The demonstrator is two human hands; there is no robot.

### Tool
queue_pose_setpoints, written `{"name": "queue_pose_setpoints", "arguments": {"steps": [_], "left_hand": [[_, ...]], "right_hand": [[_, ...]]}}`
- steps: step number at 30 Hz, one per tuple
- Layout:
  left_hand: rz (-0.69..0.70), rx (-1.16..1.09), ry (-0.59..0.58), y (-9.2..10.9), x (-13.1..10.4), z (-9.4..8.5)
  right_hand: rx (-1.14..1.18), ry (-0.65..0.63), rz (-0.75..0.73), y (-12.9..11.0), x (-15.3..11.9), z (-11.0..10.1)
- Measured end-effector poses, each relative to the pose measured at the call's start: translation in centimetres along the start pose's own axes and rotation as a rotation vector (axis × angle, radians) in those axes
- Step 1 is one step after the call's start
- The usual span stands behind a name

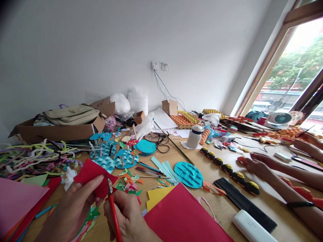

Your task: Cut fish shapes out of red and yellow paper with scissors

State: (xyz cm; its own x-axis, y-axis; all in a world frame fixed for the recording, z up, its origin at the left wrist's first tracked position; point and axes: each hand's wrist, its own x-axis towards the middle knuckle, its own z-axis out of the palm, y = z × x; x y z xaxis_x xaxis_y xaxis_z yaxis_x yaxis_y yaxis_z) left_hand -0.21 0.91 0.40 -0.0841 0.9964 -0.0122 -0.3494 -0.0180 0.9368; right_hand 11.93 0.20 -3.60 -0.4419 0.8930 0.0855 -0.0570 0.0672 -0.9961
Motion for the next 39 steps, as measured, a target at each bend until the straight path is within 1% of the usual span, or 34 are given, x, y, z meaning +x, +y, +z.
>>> {"name": "queue_pose_setpoints", "arguments": {"steps": [4,9,14,18,23,28,35,39], "left_hand": [[0.006,0.022,0.017,0.0,0.0,0.0],[-0.007,0.064,-0.011,0.2,0.0,-0.2],[-0.024,0.120,0.022,0.4,0.2,-0.6],[-0.010,0.161,-0.028,0.8,0.2,-0.7],[-0.024,0.151,-0.020,1.3,0.0,-0.6],[-0.059,0.147,-0.037,1.3,0.1,-1.1],[-0.090,0.184,-0.061,1.4,0.1,-1.3],[-0.089,0.141,-0.081,1.5,0.0,-1.1]], "right_hand": [[0.012,-0.002,0.015,0.1,0.0,-0.1],[0.015,-0.013,0.028,0.1,0.0,-0.1],[0.022,-0.038,0.040,-0.4,-0.2,-0.2],[-0.022,-0.042,0.063,-0.7,-0.2,-0.3],[-0.045,-0.022,0.055,-0.5,-0.2,-0.4],[-0.097,-0.030,0.036,-0.8,-0.2,-0.6],[-0.103,-0.052,0.087,-1.4,-0.4,-0.7],[-0.097,-0.057,0.089,-1.8,-0.4,-0.7]]}}
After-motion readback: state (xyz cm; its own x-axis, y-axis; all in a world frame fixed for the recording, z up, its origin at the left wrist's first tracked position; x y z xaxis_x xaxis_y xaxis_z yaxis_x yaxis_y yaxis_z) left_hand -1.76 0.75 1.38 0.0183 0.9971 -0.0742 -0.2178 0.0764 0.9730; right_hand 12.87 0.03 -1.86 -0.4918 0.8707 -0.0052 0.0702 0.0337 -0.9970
